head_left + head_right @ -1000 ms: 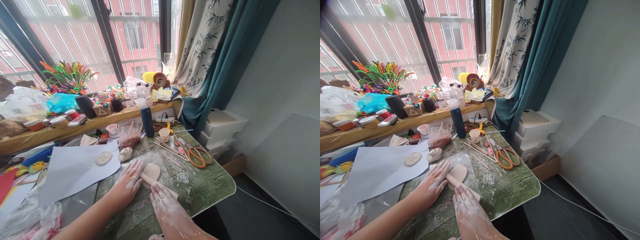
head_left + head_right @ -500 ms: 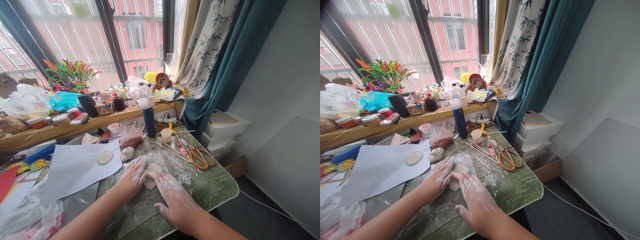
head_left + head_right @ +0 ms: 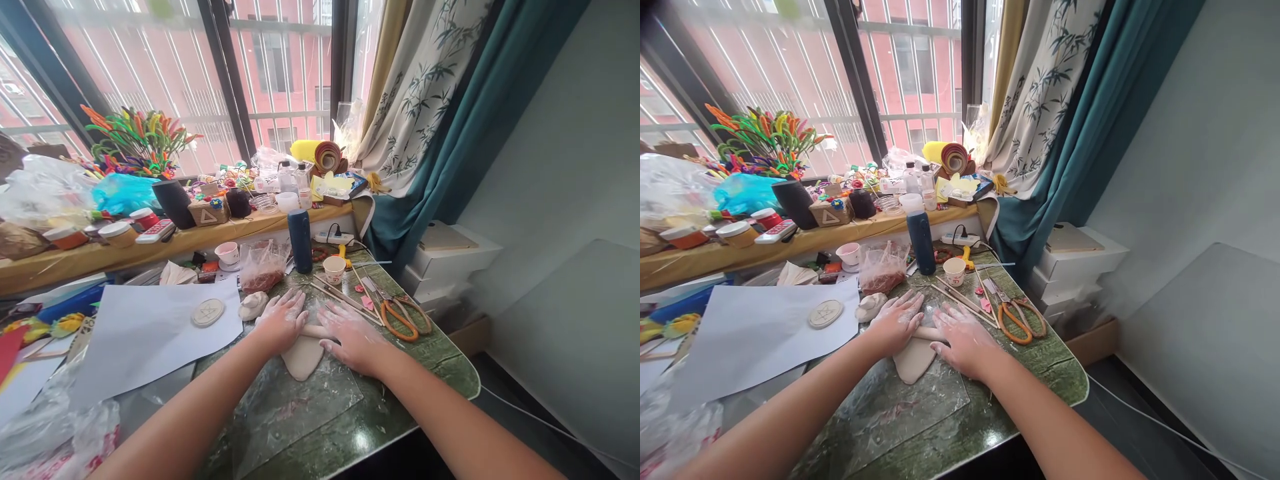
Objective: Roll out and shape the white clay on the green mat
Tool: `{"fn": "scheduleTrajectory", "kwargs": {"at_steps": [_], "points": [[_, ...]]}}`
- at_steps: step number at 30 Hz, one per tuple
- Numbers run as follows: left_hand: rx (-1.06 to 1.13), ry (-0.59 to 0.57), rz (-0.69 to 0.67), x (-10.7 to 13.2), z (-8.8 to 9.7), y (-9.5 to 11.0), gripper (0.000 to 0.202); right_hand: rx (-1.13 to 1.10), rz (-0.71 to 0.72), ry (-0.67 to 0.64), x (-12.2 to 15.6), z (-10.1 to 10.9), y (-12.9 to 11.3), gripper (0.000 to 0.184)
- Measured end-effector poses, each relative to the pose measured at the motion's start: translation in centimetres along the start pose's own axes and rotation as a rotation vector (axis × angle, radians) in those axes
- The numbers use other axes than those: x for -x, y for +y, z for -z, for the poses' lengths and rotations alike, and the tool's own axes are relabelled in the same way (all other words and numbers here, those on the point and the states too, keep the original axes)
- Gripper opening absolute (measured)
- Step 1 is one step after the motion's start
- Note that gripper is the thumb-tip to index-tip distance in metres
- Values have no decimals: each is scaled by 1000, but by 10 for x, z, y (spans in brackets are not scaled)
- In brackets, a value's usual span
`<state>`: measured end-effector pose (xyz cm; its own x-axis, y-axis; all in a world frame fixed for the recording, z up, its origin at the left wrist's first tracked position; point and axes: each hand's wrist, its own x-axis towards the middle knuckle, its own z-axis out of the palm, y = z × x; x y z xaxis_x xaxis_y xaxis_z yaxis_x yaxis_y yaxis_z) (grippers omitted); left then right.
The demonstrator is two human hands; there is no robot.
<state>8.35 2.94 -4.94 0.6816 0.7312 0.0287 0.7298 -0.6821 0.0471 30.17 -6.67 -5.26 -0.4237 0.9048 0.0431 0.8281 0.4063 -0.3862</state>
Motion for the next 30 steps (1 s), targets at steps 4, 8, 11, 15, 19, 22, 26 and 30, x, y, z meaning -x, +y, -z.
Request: {"fn": "scheduleTrajectory", "kwargs": {"at_steps": [4,8,11,15,19,22,26,30], "points": [[1,13,5,-2,-2,0,57,1,-6,-13,-2,0,3,67],[2,16,3,11,0,1,57,-11,-8,-22,7,-1,-8,74],[3,22,-4,27,3,3,57,-18,21,-20,18,-3,-21,75],[-1,3,-28,54,3,5,59,-36,27,-17,35,-12,-38,79],[-2,44,-66,82,0,5,69,-23,77,-3,52,-24,-52,74],[-4,41,-92,101,-2,6,75,3,109,2,64,-32,-62,71],[-13,-24,-103,121,2,11,81,50,170,25,77,-43,-72,70],[-9,-89,-103,135,12,17,84,81,235,79,85,-51,-75,67]]}}
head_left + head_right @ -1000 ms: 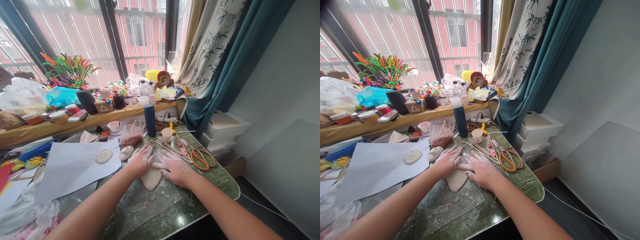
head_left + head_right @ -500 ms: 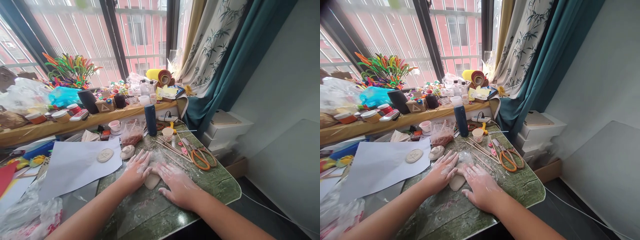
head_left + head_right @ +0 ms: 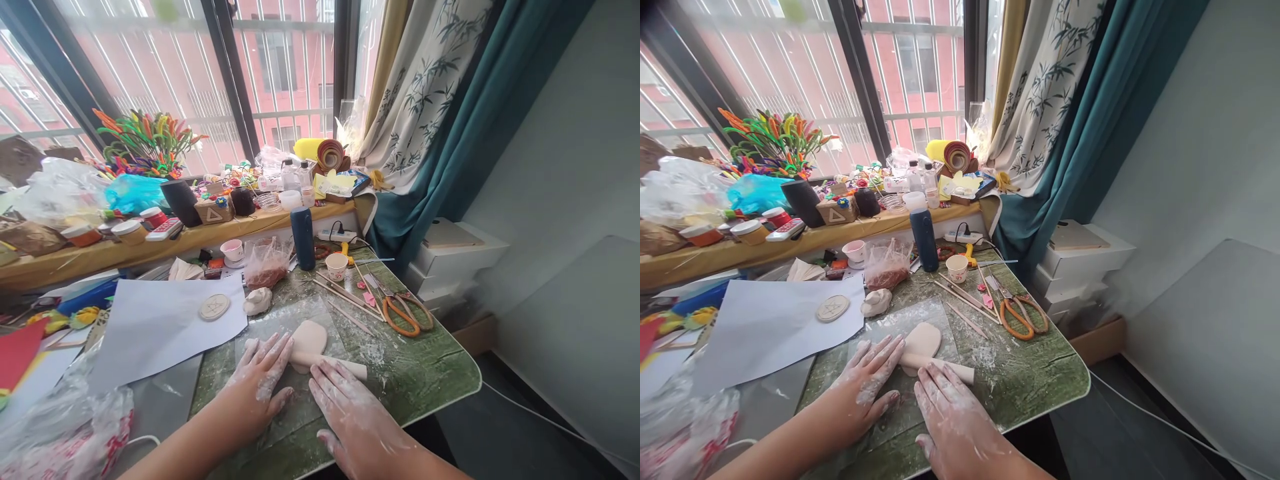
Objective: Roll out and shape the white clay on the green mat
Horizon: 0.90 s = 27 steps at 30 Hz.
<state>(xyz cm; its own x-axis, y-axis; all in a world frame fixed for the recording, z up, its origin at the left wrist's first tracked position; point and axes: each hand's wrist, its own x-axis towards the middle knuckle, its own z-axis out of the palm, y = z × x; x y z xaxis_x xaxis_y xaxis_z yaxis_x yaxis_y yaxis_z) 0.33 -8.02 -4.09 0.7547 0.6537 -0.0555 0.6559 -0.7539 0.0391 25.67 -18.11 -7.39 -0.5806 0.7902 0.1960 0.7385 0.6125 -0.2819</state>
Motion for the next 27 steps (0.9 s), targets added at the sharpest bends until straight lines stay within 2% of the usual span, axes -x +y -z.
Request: {"fn": "scheduleTrajectory", "kwargs": {"at_steps": [2,4,6,8,12,15,20,27], "points": [[18,-30,12,3,5,2,82,16,-35,68,1,-2,0,63],[40,-61,31,4,9,3,79,39,-154,129,1,-5,2,63],[59,-82,50,5,12,3,76,56,-266,141,0,-10,4,62],[76,-76,52,5,13,3,76,58,-293,115,-1,-16,6,62],[78,-6,21,5,9,2,79,55,-283,88,0,-19,10,63],[68,23,34,2,1,1,84,42,-245,58,-7,-5,21,60],[78,47,121,-12,-11,-1,84,37,-144,-24,-39,24,59,62],[37,92,198,-38,-12,-10,81,93,-63,-77,-88,37,101,60]]}}
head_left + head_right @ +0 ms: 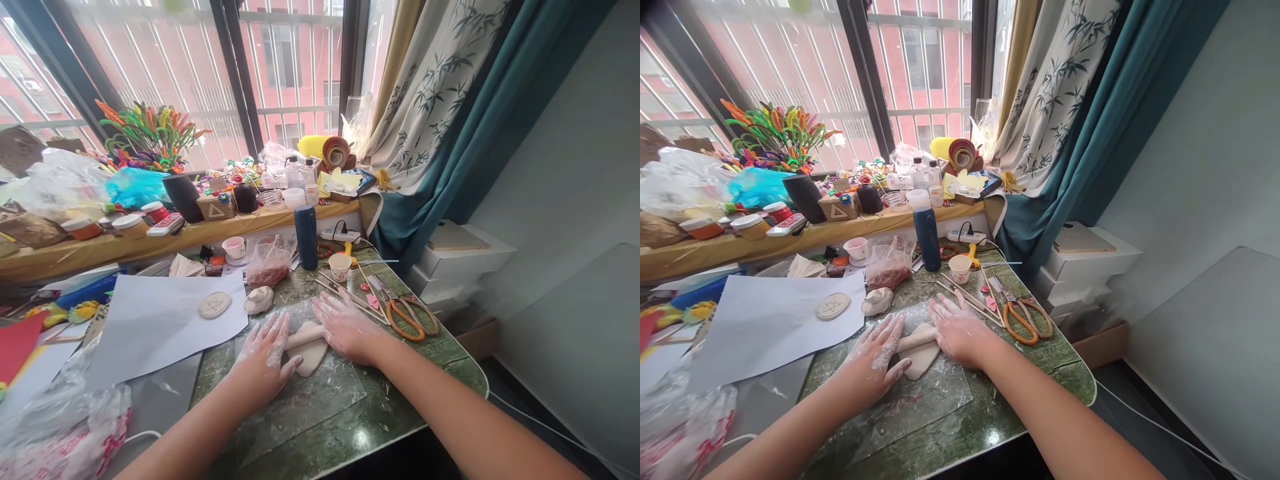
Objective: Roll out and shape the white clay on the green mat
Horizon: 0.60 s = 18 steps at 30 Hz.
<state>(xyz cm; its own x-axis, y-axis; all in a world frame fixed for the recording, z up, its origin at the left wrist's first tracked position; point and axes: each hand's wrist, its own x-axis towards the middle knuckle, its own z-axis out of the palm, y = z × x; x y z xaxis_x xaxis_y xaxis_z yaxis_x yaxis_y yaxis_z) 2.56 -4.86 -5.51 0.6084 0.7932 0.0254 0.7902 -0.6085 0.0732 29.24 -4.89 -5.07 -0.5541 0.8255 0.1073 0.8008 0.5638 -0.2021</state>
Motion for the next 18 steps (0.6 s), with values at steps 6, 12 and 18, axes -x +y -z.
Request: {"fn": "scheduleTrajectory", "kwargs": {"at_steps": [6,12,18], "points": [[-11,6,16,-6,-3,-4,81,65,18,-18,-43,1,19,58],[-3,-55,60,-7,3,4,80,34,-15,-8,-56,-9,21,55],[52,-134,-44,6,20,23,86,-25,33,-5,-24,-7,15,56]]}}
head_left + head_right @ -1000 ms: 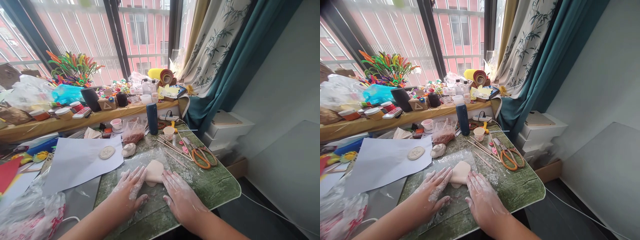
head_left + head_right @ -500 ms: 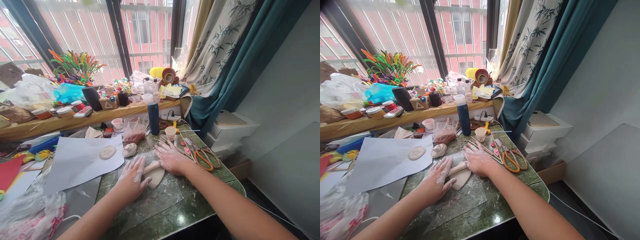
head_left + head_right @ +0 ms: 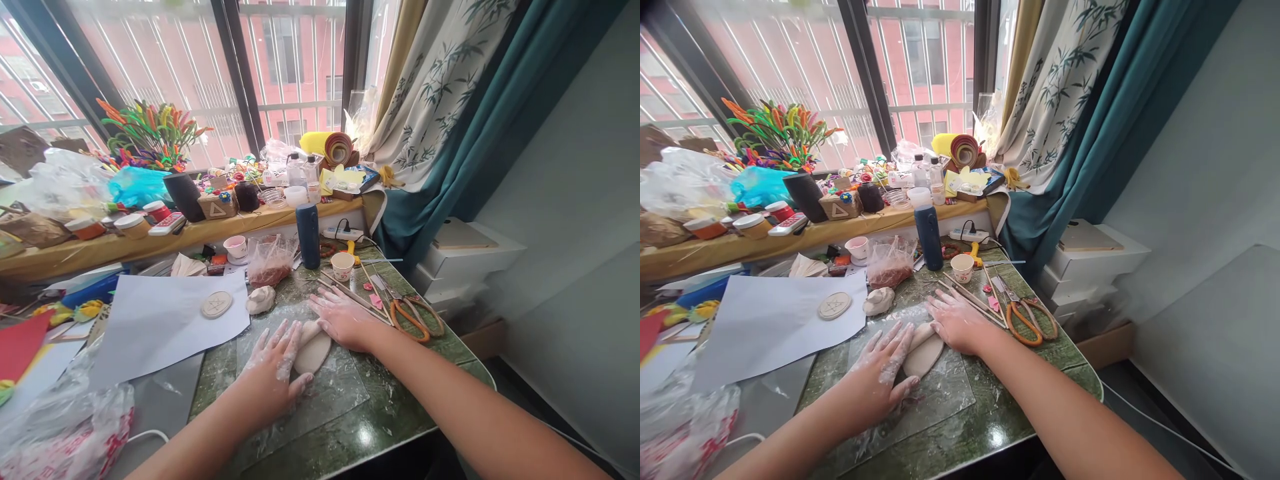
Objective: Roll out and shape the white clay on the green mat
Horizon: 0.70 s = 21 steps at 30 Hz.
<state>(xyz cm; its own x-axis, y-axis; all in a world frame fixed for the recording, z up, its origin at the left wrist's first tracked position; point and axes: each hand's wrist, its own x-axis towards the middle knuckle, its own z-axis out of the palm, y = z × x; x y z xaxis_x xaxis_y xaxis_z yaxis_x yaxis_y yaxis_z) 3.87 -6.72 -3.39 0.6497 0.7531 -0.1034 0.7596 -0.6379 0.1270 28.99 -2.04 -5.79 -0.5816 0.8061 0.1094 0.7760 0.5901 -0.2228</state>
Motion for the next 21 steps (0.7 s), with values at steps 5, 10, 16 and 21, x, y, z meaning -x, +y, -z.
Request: {"fn": "scheduleTrajectory", "kwargs": {"at_steps": [5,10,16,21], "points": [[58,27,-95,18,0,17,99,-105,-29,-11,34,2,-9,61],[105,15,-124,33,-10,33,101,-152,-55,-18,66,5,-18,65],[85,-4,-125,35,-23,38,98,-155,-63,-49,69,8,-18,64],[61,53,-57,21,-18,22,90,-147,-40,-70,35,9,-12,63]]}}
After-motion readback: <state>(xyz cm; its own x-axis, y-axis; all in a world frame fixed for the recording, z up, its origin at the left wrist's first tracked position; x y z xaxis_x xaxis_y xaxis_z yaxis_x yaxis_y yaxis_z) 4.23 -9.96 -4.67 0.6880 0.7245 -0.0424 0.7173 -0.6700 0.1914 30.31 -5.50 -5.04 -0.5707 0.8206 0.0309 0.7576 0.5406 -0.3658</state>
